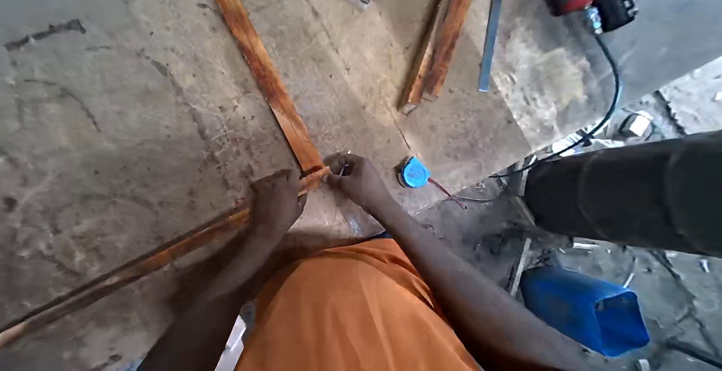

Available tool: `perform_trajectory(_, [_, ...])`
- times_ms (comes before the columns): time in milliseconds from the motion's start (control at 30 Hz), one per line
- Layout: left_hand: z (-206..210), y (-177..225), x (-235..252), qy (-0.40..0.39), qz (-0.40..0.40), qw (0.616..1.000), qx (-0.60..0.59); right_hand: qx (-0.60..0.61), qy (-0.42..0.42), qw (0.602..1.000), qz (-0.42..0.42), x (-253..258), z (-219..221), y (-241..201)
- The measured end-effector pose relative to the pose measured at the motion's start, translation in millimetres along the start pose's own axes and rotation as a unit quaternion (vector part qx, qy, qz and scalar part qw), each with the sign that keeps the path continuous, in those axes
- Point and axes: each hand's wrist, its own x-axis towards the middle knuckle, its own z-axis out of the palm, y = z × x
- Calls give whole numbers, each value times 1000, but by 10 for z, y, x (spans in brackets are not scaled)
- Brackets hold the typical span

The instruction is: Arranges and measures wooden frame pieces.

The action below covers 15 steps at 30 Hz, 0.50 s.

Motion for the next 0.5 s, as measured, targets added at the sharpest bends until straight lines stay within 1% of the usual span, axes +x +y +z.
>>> perform_trajectory(167, [-46,10,49,-25,17,999,13,10,-10,1000,1,11,-21,-38])
perform_trajectory(333, [1,-48,77,-18,34,999,-16,6,-9,1000,10,18,-18,-37])
perform_trajectory(500, [-39,-6,78,-39,15,999,-16,5,-7,1000,20,4,-10,-48])
